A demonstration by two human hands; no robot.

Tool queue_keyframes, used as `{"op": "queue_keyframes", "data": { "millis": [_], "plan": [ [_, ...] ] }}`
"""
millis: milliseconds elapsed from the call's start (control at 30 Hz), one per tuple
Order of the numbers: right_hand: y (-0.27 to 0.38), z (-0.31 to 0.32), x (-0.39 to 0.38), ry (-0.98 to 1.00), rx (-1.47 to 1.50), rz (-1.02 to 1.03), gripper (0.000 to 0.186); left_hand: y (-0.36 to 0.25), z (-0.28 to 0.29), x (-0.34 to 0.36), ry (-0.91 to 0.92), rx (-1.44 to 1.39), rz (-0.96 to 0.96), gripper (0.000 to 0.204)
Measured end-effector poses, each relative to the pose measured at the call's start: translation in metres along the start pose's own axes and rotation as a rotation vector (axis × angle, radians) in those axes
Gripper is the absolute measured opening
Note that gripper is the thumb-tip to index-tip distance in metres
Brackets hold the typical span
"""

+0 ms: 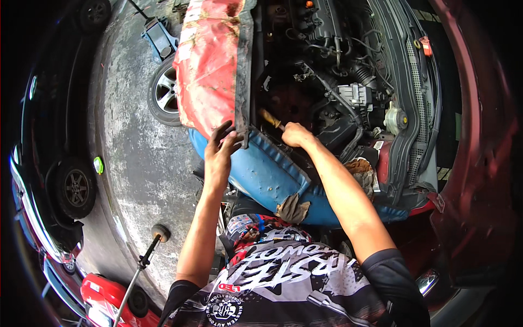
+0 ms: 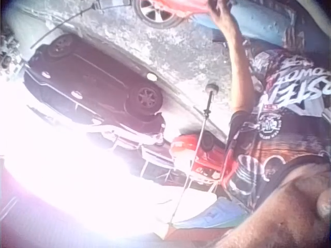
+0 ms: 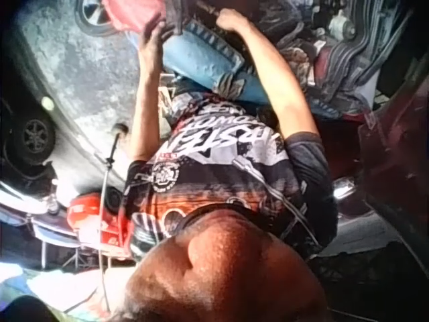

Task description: Loosening bolts and tapping engine components using a socket wrench and hammer.

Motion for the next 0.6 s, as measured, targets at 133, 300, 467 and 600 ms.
{"op": "queue_keyframes", "data": {
  "millis": [133,300,467,600],
  "plan": [
    [-0.009,0.027,-0.005,0.035,0.068,-0.045,0.030,0.004,0.041,-0.033,-0.093,-0.013,0.002,0.046],
    [-0.050,0.037,-0.056,-0.097,0.381,0.119,0.025,0.026,0.070,-0.053,-0.118,-0.053,0.043,0.039],
    [-0.086,0.029,-0.126,-0.245,0.752,0.300,0.027,0.030,0.044,-0.056,0.028,0.002,0.028,0.038],
    [-0.100,0.014,-0.164,-0.274,1.001,0.348,0.029,0.037,0.011,-0.063,0.199,-0.006,-0.019,0.041]
  ]
}}
Point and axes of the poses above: each hand's wrist, its own x-axis towards the middle knuckle, its own z-axis out of the back of the hand, y = z × x, the point moved 1 cm from there along x, towards the middle knuckle, and after that the axes turned 7 degrees about y, right-handed, at the moved point
